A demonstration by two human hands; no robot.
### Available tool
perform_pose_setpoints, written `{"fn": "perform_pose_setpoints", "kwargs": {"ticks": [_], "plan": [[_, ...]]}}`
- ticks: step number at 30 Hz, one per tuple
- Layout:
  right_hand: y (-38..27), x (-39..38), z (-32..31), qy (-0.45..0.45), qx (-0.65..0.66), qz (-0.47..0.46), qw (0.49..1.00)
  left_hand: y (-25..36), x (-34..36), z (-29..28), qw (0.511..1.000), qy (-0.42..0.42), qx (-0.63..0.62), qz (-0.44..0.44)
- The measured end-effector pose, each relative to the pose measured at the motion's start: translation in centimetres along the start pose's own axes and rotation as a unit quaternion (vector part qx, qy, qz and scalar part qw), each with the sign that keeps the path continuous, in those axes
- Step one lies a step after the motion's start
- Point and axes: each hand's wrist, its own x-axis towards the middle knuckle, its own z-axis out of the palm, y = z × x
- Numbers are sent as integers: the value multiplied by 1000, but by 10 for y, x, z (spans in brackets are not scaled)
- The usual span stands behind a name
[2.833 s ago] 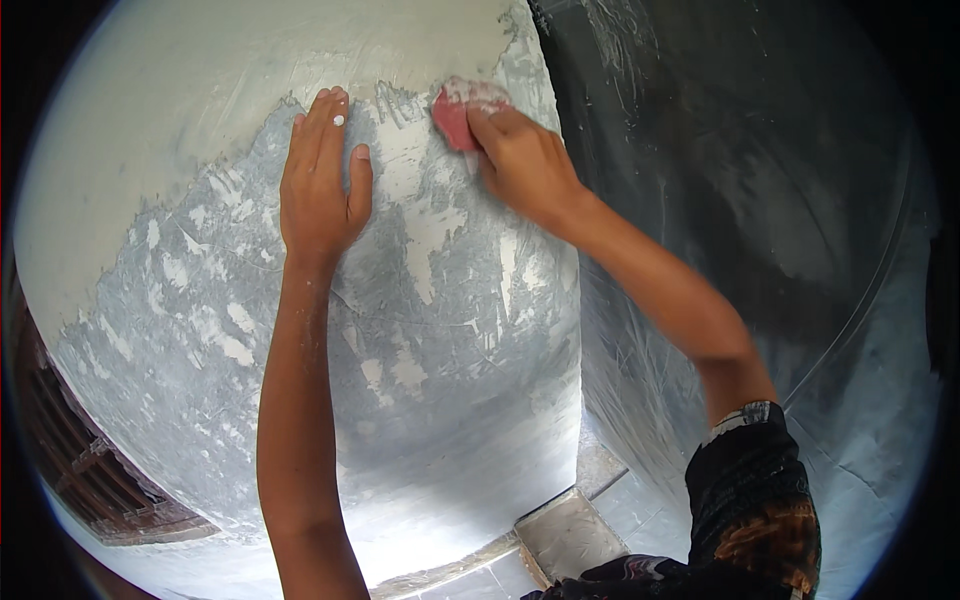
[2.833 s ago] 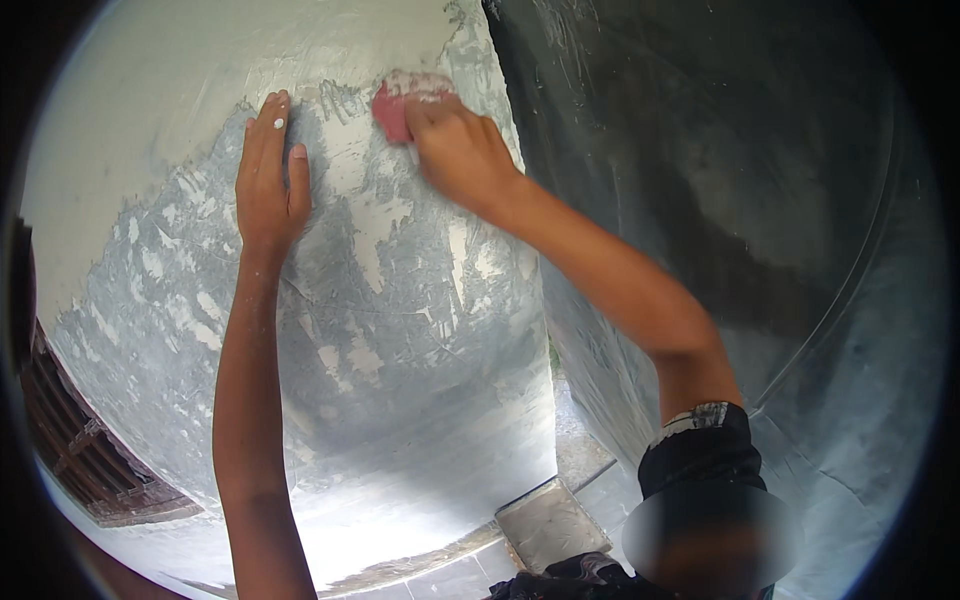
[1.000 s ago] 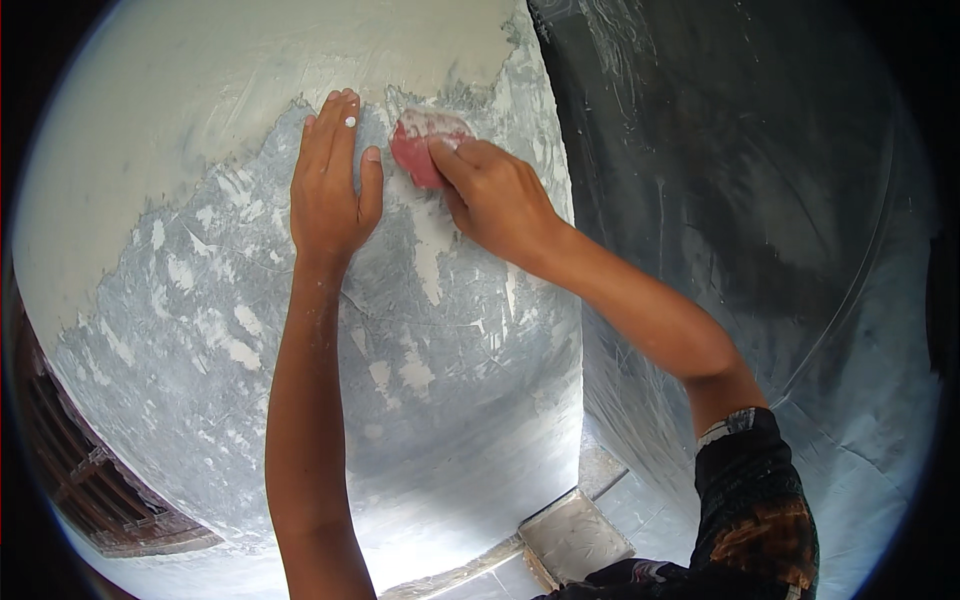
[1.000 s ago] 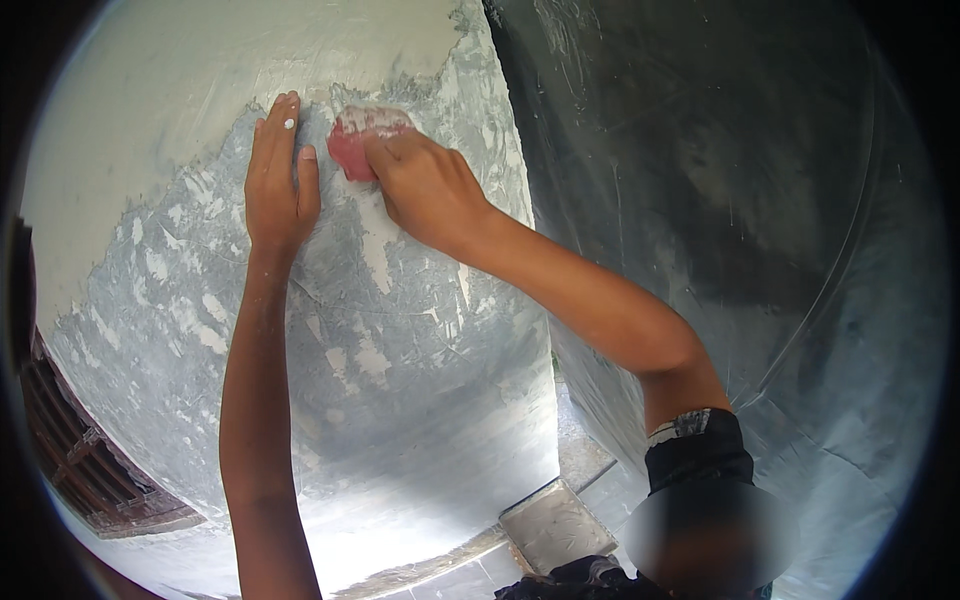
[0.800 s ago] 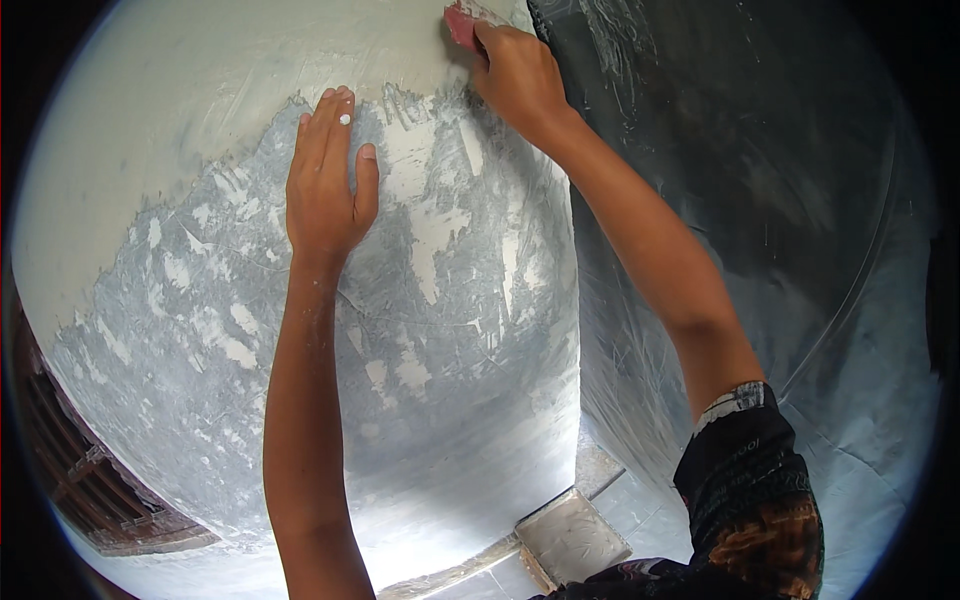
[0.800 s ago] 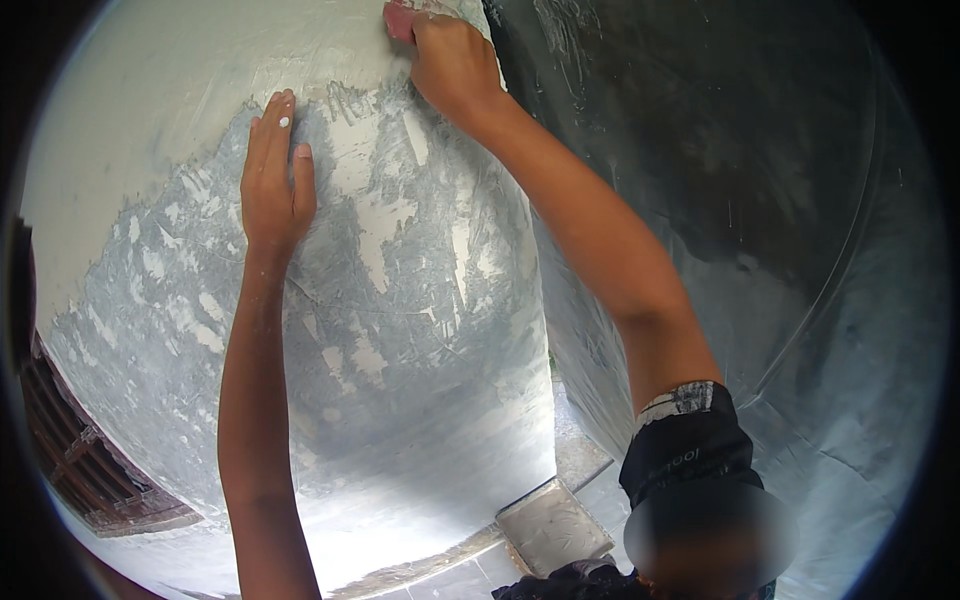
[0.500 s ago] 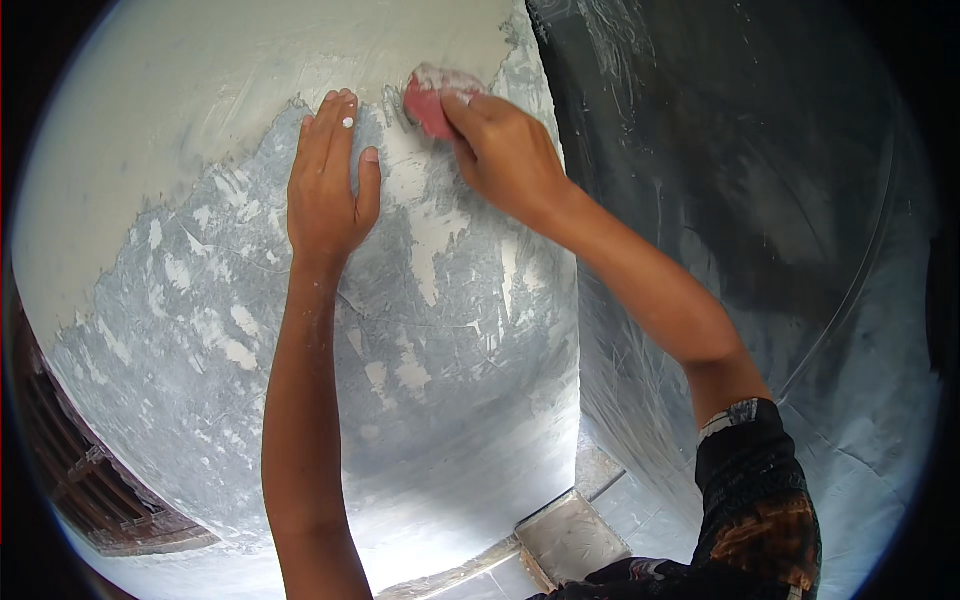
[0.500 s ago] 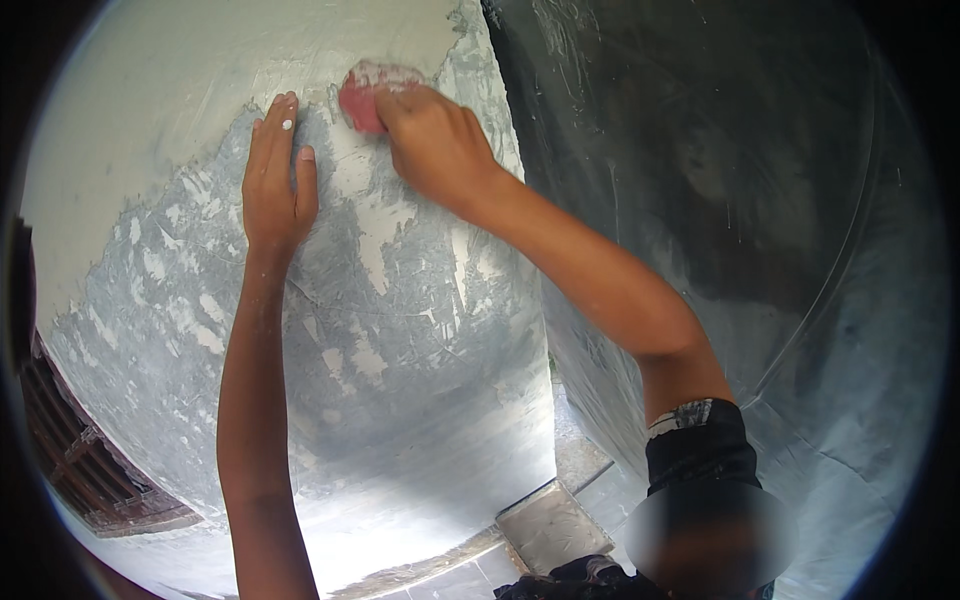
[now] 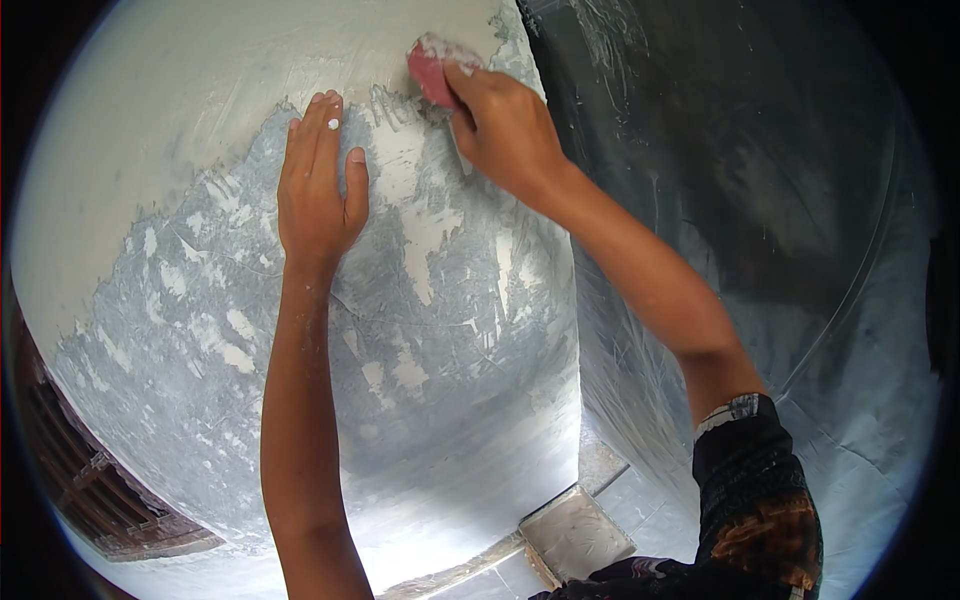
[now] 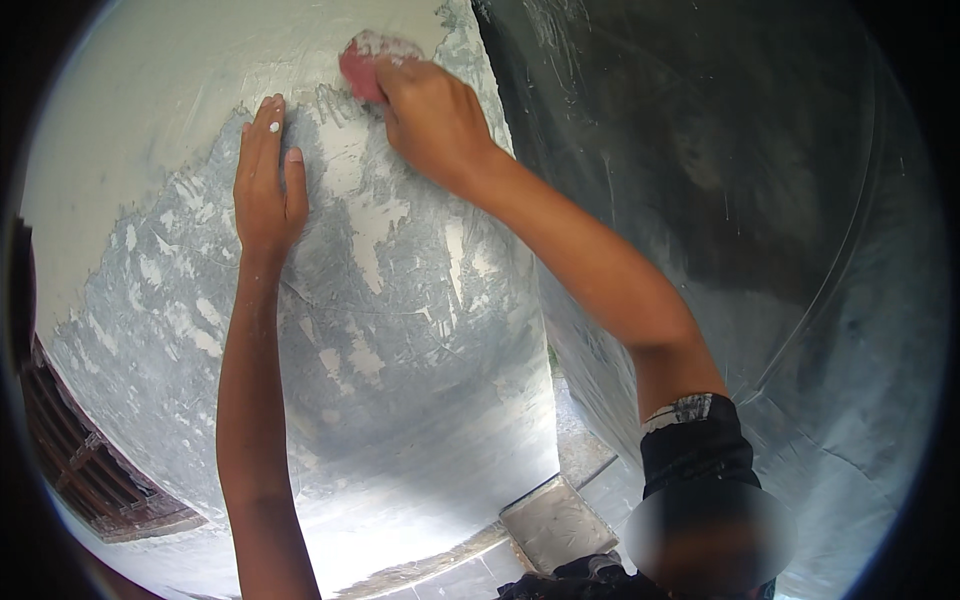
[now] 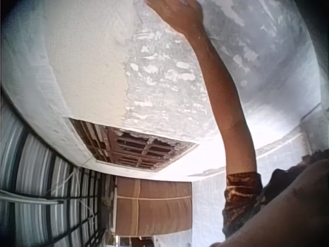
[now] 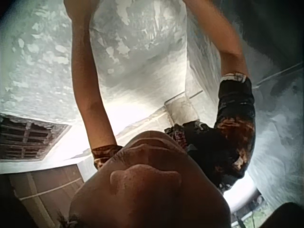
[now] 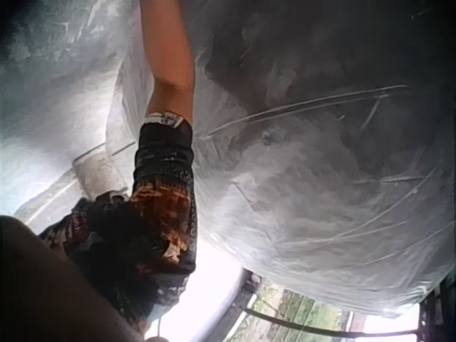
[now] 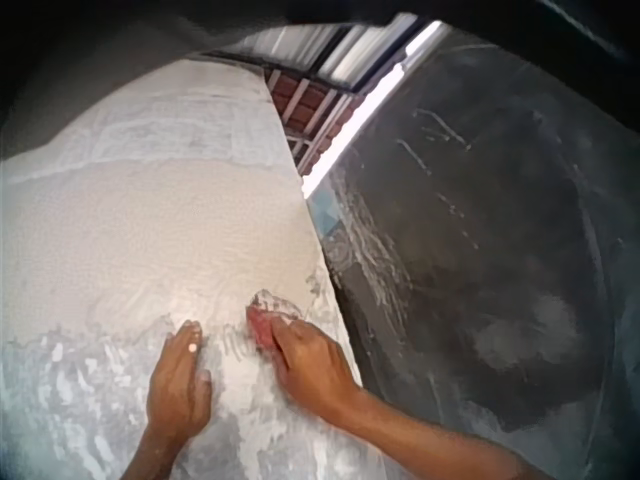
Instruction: The person applies wall putty to a damaged section of an interior wall near a window, using a putty knife to transfer the putty from a plastic putty tray onto the wall.
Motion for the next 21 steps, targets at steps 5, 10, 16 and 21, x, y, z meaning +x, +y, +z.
{"fn": "perform_pose_setpoints", "kwargs": {"ticks": [5,10,16,21], "plan": [[37,9,26,-12,-71,16,997,-2,0,3,1000,-1,2,2],[-50,-59,18,-103,53,-31,993,-6,-3,-6,1000,10,-9,0],[18,18,12,-2,-43,41,998,1,1,5,1000,9,-13,1],[-27,-41,35,-87,-32,5,996,-9,-5,-1,999,21,-24,2]]}}
